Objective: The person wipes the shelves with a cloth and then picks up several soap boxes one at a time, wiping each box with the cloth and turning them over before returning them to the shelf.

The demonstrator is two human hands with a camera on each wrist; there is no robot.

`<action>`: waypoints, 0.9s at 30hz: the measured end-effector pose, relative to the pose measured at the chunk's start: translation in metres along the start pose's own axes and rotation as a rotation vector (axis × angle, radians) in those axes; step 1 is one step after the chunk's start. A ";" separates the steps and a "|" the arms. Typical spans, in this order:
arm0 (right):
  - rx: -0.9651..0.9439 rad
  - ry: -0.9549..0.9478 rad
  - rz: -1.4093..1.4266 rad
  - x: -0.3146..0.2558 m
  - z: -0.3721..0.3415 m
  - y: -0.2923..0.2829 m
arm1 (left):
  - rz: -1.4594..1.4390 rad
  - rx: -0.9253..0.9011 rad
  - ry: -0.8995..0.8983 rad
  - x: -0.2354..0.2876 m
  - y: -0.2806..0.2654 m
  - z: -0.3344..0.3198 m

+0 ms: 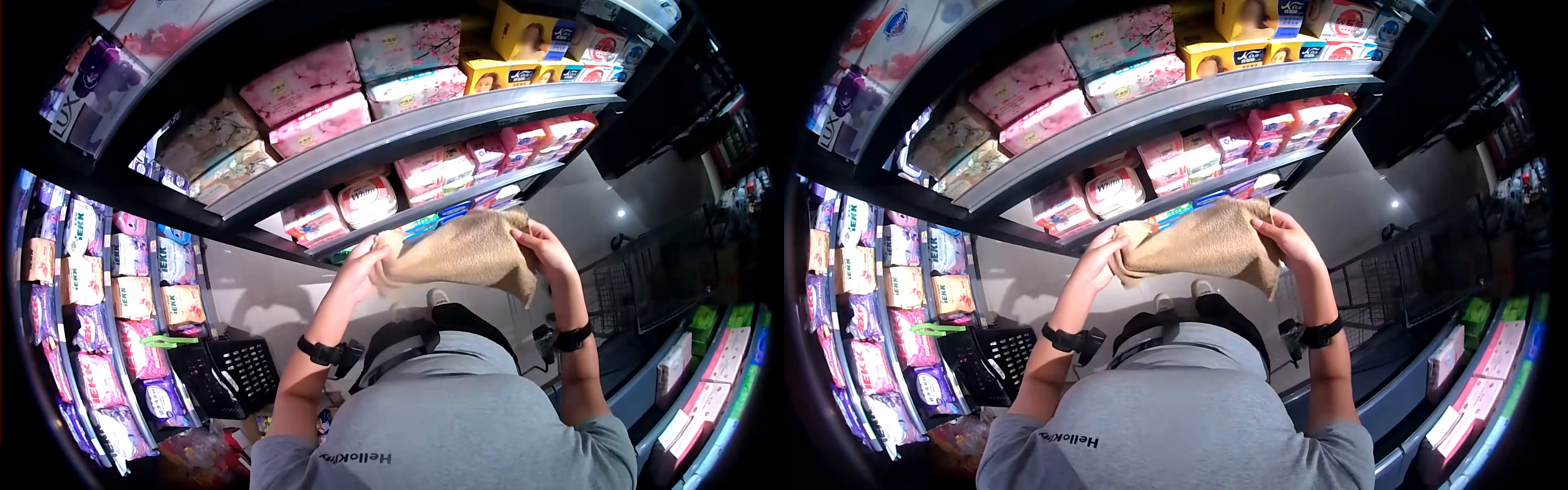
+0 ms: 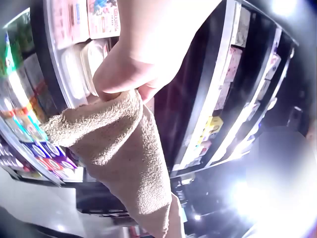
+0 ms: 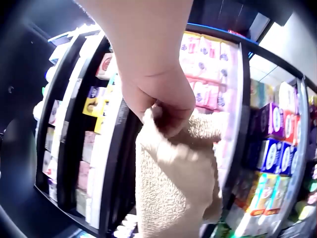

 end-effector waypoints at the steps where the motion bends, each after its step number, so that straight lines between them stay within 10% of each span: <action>1: 0.020 0.013 0.018 0.005 0.002 -0.005 | 0.242 -0.018 0.116 0.006 0.002 -0.004; 6: -0.120 -0.265 0.022 -0.039 -0.014 -0.014 | 0.898 0.005 0.426 0.071 0.003 -0.033; 8: -0.259 -0.464 0.047 -0.066 -0.020 -0.007 | 0.868 -0.244 0.809 0.119 0.049 -0.060; 10: -0.484 -0.532 -0.002 -0.074 -0.014 -0.012 | 0.952 -0.319 0.848 0.138 0.051 -0.060; 15: -0.352 -0.512 -0.707 -0.099 -0.012 0.009 | 0.725 -0.166 0.637 0.122 0.031 -0.028; 27: -0.276 -0.626 -0.447 -0.092 -0.016 0.016 | 0.627 -0.199 0.794 0.136 0.037 -0.048</action>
Point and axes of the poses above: each hand's wrist, its own z-axis towards the middle knuckle, its own y-axis out of the palm, x = y × z, the point moved 2 cm from there along z, towards the middle knuckle, and after that the axes turned 7 degrees about z, right-handed, at the moved point
